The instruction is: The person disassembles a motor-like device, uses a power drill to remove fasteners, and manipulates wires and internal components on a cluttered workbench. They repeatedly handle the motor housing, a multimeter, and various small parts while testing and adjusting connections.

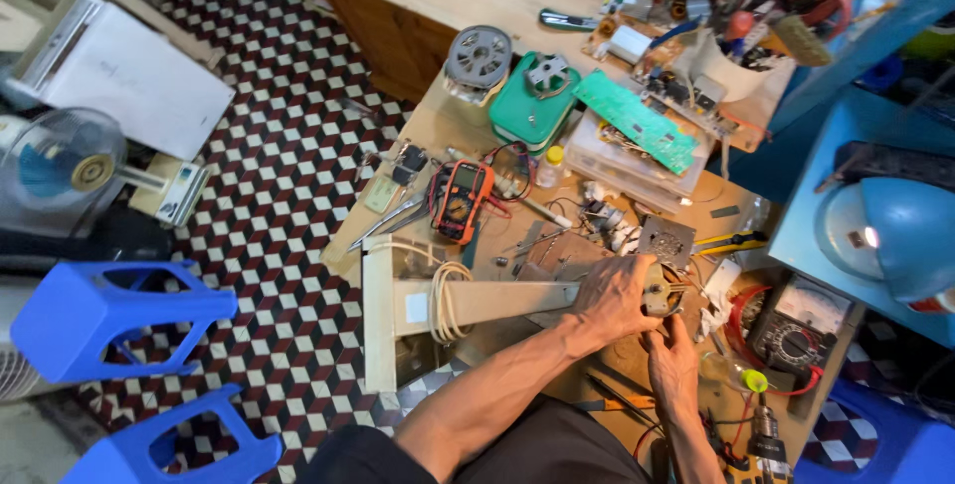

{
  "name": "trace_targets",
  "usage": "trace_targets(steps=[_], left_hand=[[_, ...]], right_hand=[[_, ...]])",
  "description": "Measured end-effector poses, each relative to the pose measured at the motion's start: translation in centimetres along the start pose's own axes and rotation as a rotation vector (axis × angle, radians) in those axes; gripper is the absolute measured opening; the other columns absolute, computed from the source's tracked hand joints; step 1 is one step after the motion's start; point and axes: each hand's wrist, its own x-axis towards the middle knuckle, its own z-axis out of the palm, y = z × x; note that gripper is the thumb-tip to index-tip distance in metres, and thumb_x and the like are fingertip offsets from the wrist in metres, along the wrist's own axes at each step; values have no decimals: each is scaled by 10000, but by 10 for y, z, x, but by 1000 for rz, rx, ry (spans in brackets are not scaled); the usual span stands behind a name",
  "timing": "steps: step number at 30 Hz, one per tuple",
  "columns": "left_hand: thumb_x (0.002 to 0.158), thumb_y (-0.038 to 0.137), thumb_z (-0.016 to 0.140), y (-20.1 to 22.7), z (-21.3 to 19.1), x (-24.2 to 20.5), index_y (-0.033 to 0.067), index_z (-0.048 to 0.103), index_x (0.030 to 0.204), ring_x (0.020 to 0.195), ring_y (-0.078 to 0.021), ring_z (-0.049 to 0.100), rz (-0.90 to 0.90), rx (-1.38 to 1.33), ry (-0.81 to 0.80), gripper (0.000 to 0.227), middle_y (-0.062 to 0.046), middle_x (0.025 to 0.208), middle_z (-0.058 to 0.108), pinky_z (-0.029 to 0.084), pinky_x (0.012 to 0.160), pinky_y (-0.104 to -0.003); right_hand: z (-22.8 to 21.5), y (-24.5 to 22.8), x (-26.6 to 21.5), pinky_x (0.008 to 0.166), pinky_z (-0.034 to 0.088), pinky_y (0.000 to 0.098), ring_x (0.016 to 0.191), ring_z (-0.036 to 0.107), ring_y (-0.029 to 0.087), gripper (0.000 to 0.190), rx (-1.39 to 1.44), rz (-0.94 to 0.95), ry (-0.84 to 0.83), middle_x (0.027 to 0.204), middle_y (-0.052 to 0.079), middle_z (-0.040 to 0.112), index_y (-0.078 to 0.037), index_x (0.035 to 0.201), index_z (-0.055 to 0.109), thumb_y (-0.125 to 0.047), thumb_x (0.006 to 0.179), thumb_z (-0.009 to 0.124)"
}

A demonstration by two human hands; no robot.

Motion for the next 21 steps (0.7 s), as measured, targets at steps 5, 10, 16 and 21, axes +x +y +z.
trace_targets(steps=[5, 10, 16, 21], left_hand=[[669, 366, 889, -3, 15, 3, 68, 408, 1444, 1050, -332, 672, -142, -15, -127, 959, -180, 1122, 686, 514, 975, -477], [579, 343, 923, -18, 29, -3, 49, 419, 1415, 1324, -349, 556, 26, 92, 28, 1019, -174, 1360, 597, 380, 1156, -525], [619, 329, 911, -27, 31, -12, 1, 295, 1581, 1519, -409, 382, 150, -115, 80, 1189, -267, 1611, 394, 309, 1259, -511], [702, 423, 858, -14, -28, -27, 8, 372, 1563, 1448, -421, 433, 123, -43, 56, 1073, -288, 1590, 407, 343, 1219, -511]], right_hand=[[-1, -9, -2, 957, 533, 361, 1145, 635, 243, 429, 204, -92, -12, 1292, 182, 647, 19, 1366, 531, -155, 974, 554], [-1, -31, -26, 1009, 476, 384, 1216, 609, 279, 684, 31, -192, 198, 1421, 209, 555, 16, 1555, 336, -146, 949, 610], [4, -51, -48, 1070, 451, 381, 1272, 582, 301, 614, -109, -295, 219, 1405, 242, 580, 14, 1568, 391, -128, 998, 568], [7, -48, -44, 1078, 445, 385, 1312, 565, 306, 539, -129, -419, 217, 1438, 234, 559, 30, 1512, 460, -103, 1003, 579]])
